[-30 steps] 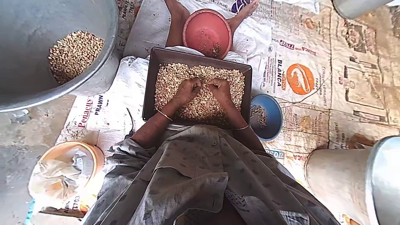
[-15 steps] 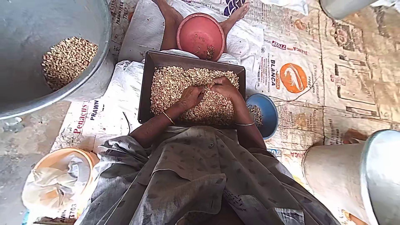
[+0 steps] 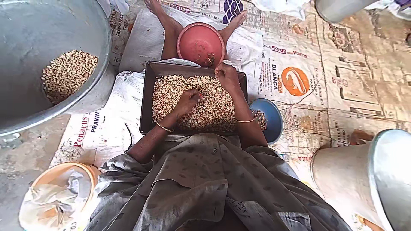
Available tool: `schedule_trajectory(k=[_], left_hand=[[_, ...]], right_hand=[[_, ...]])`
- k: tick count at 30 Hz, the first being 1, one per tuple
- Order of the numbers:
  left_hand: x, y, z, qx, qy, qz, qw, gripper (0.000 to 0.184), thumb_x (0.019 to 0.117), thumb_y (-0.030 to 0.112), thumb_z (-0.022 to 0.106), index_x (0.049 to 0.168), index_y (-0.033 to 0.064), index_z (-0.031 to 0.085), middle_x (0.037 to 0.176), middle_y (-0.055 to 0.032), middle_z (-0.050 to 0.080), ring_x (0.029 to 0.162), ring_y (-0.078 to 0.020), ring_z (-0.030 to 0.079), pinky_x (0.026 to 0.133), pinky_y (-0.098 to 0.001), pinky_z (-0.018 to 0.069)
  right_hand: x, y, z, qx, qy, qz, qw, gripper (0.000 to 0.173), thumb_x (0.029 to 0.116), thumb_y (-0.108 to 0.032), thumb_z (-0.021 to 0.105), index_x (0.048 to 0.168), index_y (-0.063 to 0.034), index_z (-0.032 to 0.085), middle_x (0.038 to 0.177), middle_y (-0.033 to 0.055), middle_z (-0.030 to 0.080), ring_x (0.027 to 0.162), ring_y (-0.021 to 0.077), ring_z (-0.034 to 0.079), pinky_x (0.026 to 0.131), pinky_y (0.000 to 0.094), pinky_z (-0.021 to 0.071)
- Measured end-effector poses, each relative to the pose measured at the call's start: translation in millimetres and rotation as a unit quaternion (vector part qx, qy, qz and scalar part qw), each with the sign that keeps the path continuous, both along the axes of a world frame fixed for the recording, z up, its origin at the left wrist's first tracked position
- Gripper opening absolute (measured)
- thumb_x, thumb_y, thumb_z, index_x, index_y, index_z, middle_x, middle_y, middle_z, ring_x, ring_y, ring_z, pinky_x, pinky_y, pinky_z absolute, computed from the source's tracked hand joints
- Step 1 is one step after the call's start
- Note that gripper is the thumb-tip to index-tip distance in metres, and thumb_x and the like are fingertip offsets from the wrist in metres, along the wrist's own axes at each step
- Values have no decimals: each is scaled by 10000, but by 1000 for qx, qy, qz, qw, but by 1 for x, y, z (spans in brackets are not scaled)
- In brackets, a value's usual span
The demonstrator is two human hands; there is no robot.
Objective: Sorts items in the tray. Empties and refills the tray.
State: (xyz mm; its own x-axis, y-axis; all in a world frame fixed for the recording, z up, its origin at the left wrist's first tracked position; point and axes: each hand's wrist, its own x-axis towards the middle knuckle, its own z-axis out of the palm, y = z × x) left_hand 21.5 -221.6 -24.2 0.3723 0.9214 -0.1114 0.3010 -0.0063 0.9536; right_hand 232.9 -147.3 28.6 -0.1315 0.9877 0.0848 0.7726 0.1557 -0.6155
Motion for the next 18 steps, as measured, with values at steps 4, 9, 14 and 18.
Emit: schedule_trajectory(k=[4, 9, 14, 18], left_hand=[[4, 23, 38, -193, -94, 54, 975, 216, 1089, 111, 445, 983, 56, 626, 662, 54, 474, 484, -6, 374, 437, -152, 297], [23, 100, 83, -82, -147, 68, 983, 227, 1070, 44, 412, 1214, 39, 586, 979, -28, 629, 750, -78, 605, 660, -222, 509], [22, 153, 97, 58, -36, 47, 997, 749, 1043, 131, 523, 1671, 183, 119, 1711, -192, 138, 1540, -299, 297, 1193, -439, 381], [18, 105, 79, 36, 48, 62, 996, 327, 1053, 64, 460, 1342, -27, 583, 1373, -236, 577, 1238, -298, 594, 1050, -454, 488]], right_hand=[[0, -7, -33, 37, -52, 15, 998, 315, 1016, -25, 481, 1206, -11, 731, 1191, 195, 728, 1163, 362, 675, 1050, 522, 482], [-12, -5, -44, -36, -167, -7, 985, 326, 1030, -112, 527, 1293, -129, 719, 1253, 216, 670, 1158, 403, 647, 977, 575, 500], [-11, -8, -45, -44, -162, -12, 986, 312, 1016, -127, 557, 1287, -112, 711, 1275, 233, 643, 1140, 407, 648, 950, 576, 515], [-11, -7, -49, -38, -167, -24, 985, 286, 1014, -188, 585, 1260, -132, 720, 1256, 222, 647, 1089, 401, 666, 903, 576, 525]])
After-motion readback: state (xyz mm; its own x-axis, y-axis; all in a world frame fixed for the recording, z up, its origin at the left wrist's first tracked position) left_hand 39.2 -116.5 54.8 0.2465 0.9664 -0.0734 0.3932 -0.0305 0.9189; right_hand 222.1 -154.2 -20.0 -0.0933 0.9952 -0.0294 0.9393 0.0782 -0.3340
